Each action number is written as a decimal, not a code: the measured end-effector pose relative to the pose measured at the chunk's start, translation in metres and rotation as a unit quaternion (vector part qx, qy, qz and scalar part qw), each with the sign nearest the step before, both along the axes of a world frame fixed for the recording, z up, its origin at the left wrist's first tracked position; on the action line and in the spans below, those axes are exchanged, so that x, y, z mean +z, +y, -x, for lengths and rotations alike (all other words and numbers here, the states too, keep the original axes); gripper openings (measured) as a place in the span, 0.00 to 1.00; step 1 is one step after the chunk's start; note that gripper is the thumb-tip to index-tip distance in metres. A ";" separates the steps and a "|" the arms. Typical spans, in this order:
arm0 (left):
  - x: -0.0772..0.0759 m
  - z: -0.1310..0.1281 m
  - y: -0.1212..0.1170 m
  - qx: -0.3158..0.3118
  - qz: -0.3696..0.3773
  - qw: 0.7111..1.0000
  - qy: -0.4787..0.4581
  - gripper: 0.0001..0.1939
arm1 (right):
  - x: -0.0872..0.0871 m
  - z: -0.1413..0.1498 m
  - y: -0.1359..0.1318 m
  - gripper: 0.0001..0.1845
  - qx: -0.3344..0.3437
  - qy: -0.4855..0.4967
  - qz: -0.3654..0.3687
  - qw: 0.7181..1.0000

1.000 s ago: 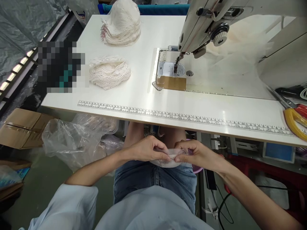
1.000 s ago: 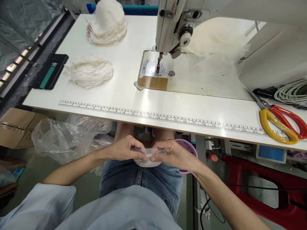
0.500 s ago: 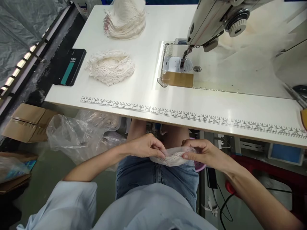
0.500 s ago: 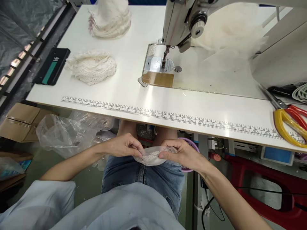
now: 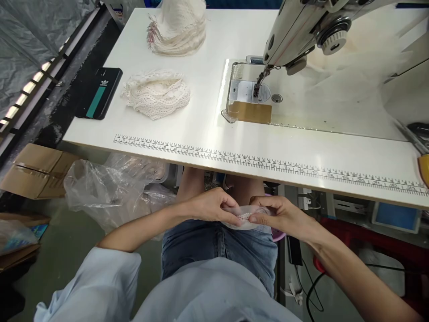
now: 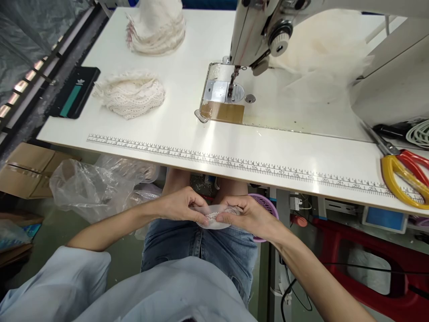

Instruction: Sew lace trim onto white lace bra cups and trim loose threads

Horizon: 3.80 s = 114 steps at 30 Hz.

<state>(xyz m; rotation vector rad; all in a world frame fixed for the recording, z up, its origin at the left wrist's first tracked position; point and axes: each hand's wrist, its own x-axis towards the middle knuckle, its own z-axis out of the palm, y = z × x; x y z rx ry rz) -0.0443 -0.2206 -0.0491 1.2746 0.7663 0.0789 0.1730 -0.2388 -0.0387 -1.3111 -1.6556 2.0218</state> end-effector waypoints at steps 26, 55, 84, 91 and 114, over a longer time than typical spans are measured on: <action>-0.002 0.007 -0.001 0.039 0.047 0.998 -0.001 0.12 | -0.006 0.000 -0.006 0.17 0.044 -0.025 -0.030 0.998; -0.006 0.021 -0.003 0.042 0.021 0.999 0.006 0.12 | -0.010 0.007 -0.007 0.13 0.083 0.016 -0.168 0.982; -0.013 0.025 -0.008 0.123 0.171 0.977 -0.013 0.10 | -0.014 0.001 -0.008 0.11 0.034 0.073 -0.009 0.997; -0.014 0.025 -0.009 0.123 0.107 0.987 0.002 0.10 | -0.020 0.009 -0.012 0.14 -0.015 0.064 -0.002 0.998; 0.013 0.007 -0.032 0.107 -0.544 0.832 -0.006 0.18 | -0.028 0.018 -0.018 0.07 -0.130 0.097 -0.388 0.907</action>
